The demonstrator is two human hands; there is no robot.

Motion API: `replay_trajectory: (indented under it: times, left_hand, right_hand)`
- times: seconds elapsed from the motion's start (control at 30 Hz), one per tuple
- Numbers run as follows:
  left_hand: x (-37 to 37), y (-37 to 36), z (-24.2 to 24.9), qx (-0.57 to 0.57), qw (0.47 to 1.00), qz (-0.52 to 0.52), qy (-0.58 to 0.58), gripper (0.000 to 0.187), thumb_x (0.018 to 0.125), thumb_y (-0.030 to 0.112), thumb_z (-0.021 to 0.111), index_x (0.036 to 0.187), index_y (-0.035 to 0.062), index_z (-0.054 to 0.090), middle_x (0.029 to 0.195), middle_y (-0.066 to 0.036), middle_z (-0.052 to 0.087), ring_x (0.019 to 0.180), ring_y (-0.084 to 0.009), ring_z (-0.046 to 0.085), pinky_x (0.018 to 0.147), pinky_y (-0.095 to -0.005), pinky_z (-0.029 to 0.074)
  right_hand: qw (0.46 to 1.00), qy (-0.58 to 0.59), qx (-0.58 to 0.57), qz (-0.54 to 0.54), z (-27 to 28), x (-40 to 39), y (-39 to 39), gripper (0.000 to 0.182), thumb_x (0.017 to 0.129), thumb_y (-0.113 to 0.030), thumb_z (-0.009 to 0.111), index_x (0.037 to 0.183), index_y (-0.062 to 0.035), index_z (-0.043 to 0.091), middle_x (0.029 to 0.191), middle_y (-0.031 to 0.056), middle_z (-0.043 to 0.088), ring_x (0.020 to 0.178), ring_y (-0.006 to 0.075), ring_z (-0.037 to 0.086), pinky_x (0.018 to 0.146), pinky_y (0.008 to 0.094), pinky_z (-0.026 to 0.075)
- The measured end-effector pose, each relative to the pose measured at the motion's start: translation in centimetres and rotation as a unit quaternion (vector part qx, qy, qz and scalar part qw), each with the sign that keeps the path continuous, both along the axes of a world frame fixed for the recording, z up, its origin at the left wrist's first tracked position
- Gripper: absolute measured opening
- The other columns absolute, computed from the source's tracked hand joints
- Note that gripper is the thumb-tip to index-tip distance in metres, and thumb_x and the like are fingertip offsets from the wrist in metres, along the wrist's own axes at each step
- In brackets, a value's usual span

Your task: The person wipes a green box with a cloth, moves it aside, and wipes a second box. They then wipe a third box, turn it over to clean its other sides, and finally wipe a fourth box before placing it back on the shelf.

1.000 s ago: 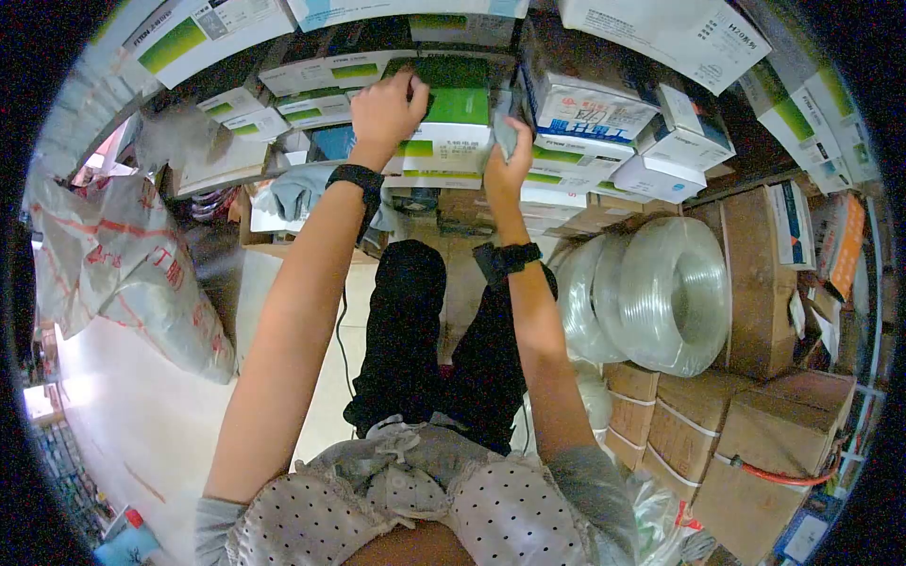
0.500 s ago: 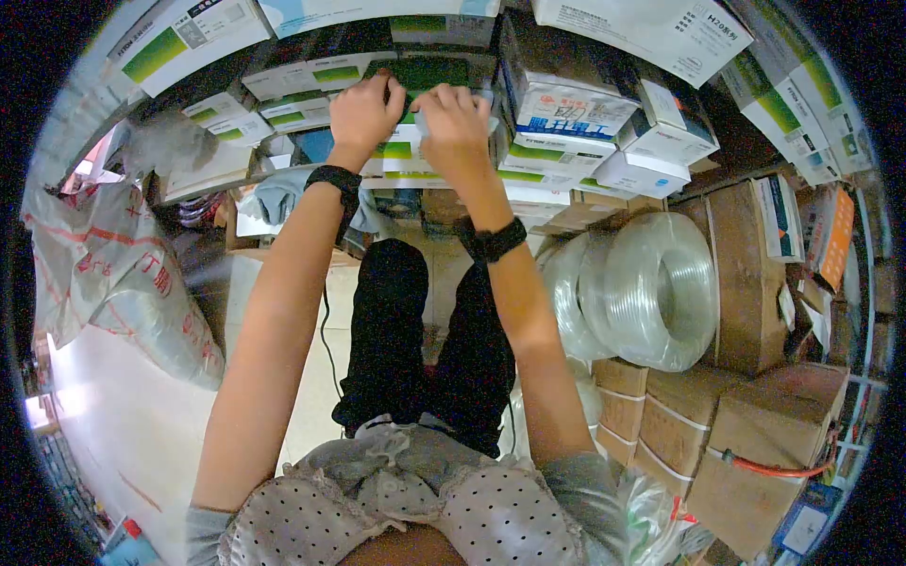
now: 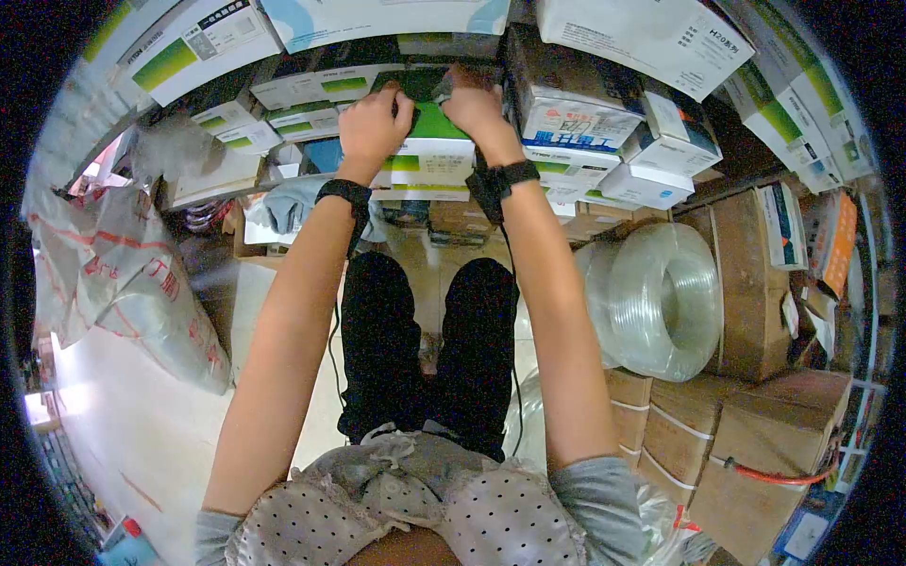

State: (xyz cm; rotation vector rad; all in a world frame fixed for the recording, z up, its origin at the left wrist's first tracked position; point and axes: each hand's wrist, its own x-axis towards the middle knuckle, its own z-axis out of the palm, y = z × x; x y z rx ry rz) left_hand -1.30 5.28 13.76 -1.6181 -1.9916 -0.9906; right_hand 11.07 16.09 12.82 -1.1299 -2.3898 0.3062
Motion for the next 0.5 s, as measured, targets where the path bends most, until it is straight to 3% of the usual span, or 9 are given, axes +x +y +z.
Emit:
replay_trajectory:
  times: [0.07, 0.17, 0.27, 0.37, 0.5]
  left_hand:
    - [-0.2, 0.0, 0.0, 0.002, 1.000, -0.003, 0.000, 0.021, 0.078, 0.027, 0.049, 0.078, 0.0088, 0.061, 0.068, -0.014, 0.062, 0.057, -0.0313, 0.060, 0.053, -0.0422, 0.049]
    - [-0.2, 0.0, 0.0, 0.006, 1.000, -0.004, -0.003, 0.022, 0.079, 0.026, 0.049, 0.078, 0.0086, 0.061, 0.068, -0.013, 0.062, 0.057, -0.0312, 0.060, 0.053, -0.0419, 0.048]
    - [-0.3, 0.0, -0.1, -0.001, 1.000, -0.001, -0.004, 0.021, 0.079, 0.026, 0.049, 0.078, 0.0089, 0.061, 0.068, -0.013, 0.062, 0.058, -0.0310, 0.060, 0.053, -0.0417, 0.049]
    - [-0.3, 0.0, -0.2, -0.007, 1.000, 0.000, -0.006, 0.021, 0.079, 0.026, 0.049, 0.079, 0.0091, 0.062, 0.069, -0.012, 0.063, 0.059, -0.0306, 0.061, 0.054, -0.0413, 0.049]
    - [-0.2, 0.1, -0.5, -0.004, 1.000, 0.008, -0.001, 0.023, 0.079, 0.027, 0.048, 0.080, 0.0090, 0.062, 0.070, -0.012, 0.063, 0.060, -0.0306, 0.061, 0.054, -0.0410, 0.049]
  right_hand:
    - [0.999, 0.008, -0.032, 0.022, 0.5, 0.9, -1.3, 0.040, 0.067, -0.013, 0.056, 0.108, -0.0109, 0.054, 0.115, 0.0164, 0.053, 0.109, 0.0334, 0.048, 0.087, 0.0495, 0.036]
    - [0.997, 0.030, 0.020, 0.063, 1.4, 2.2, -3.7, 0.031, 0.065, -0.004, 0.051, 0.096, -0.0072, 0.056, 0.098, 0.0175, 0.058, 0.095, 0.0367, 0.052, 0.080, 0.0428, 0.041]
    - [0.991, 0.041, 0.038, 0.121, 2.6, 3.1, -5.4, 0.031, 0.064, -0.001, 0.049, 0.094, -0.0072, 0.057, 0.096, 0.0183, 0.058, 0.091, 0.0387, 0.052, 0.079, 0.0453, 0.040]
    - [0.989, 0.026, 0.013, 0.142, 2.6, 3.0, -4.7, 0.031, 0.064, -0.004, 0.049, 0.094, -0.0064, 0.057, 0.098, 0.0183, 0.058, 0.094, 0.0392, 0.052, 0.082, 0.0451, 0.040]
    - [0.992, -0.037, -0.076, 0.093, 2.0, 1.1, -1.8, 0.039, 0.068, -0.014, 0.053, 0.106, -0.0090, 0.056, 0.103, 0.0173, 0.059, 0.100, 0.0359, 0.054, 0.085, 0.0477, 0.040]
